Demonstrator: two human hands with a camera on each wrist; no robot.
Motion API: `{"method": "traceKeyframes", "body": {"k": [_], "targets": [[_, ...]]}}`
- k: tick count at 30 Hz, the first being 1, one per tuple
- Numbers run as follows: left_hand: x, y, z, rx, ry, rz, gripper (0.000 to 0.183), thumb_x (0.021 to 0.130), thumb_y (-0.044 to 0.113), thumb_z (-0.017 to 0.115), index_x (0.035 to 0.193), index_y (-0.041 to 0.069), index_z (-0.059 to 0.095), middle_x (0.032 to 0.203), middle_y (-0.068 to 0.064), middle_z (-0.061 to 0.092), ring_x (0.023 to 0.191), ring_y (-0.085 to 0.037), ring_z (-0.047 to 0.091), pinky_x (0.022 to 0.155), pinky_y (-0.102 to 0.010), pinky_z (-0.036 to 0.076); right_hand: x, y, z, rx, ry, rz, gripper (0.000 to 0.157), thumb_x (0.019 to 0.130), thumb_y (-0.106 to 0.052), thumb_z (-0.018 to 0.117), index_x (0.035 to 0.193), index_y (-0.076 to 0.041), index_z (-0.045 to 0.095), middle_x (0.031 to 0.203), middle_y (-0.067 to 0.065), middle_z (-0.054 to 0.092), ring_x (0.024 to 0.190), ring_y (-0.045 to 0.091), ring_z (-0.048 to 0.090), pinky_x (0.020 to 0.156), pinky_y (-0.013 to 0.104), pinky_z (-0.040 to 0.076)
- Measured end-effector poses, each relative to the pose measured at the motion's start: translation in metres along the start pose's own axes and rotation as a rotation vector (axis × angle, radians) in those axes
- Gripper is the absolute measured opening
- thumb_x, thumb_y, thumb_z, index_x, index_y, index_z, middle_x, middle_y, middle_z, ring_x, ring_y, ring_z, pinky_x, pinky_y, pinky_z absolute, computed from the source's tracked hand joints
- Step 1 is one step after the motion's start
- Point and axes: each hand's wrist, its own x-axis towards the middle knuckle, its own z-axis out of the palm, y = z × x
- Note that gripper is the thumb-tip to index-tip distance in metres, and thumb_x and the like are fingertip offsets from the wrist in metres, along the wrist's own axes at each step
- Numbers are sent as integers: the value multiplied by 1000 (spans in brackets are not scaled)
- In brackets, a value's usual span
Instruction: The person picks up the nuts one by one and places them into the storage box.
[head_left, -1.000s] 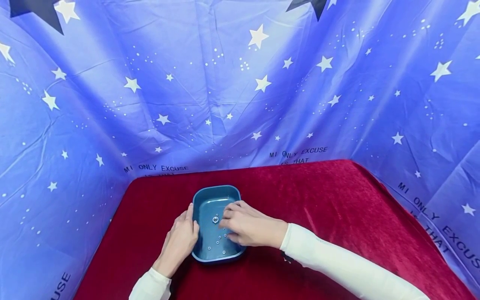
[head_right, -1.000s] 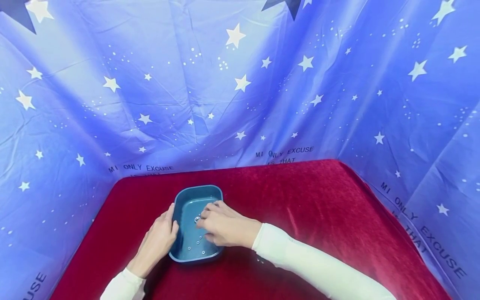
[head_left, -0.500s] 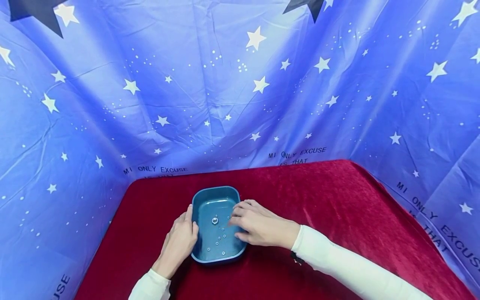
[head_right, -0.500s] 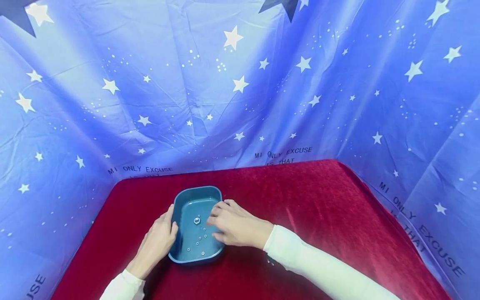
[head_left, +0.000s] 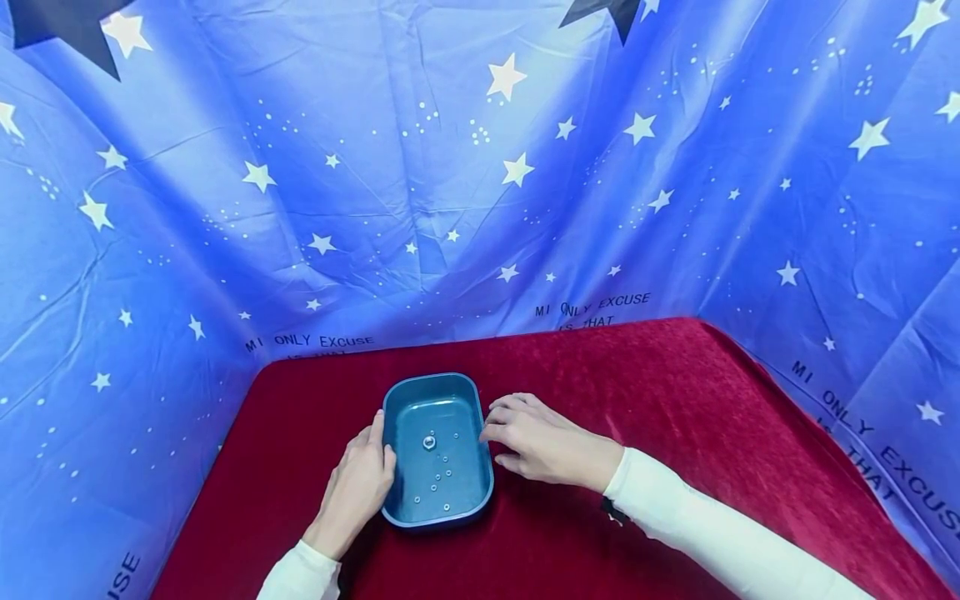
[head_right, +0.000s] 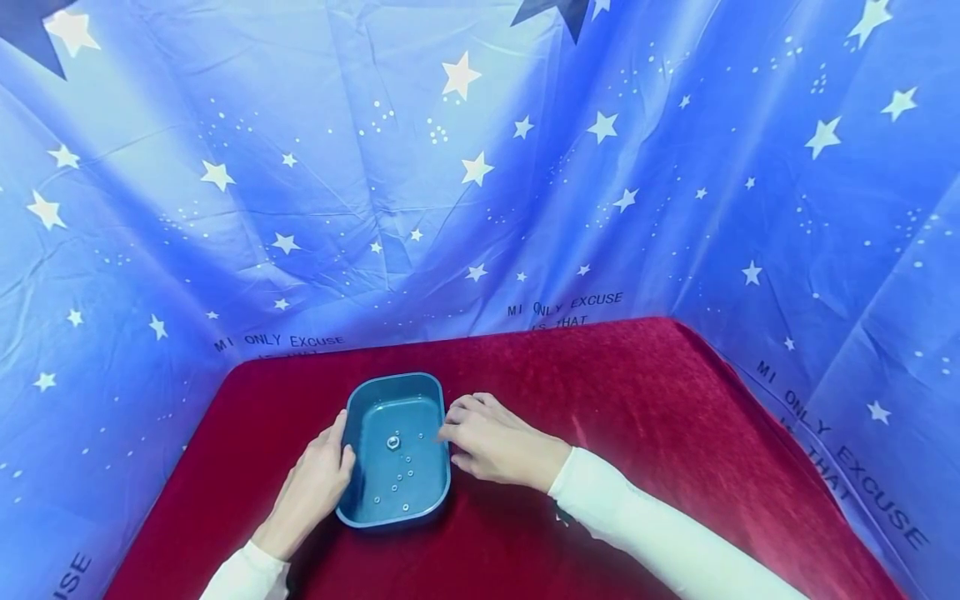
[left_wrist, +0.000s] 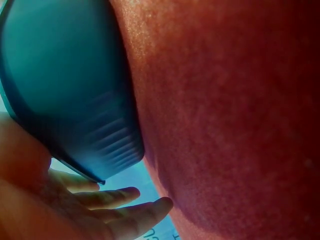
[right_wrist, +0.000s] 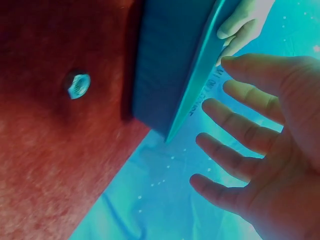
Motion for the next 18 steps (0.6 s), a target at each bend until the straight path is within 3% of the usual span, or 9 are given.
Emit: {"method": "traceKeyframes", "body": {"k": [13,18], "targets": [[-1,2,-1,-1,-28,-7,65,102,23,50,159,2,27,150,-23,46,132,-42,50,97,-57,51,-25,16,5,27,3,63,27,87,-25,78,113,-18,74,112,-3,71,118,27,58,107,47,44],[-2,3,-1,-1,-5,11,65,102,22,52,158,1,28,149,-24,47,130,-42,52,96,-57,52,-32,20,6,39,-10,88,29,86,-25,79,113,-17,73,112,-2,71,119,28,58,107,48,43]]}}
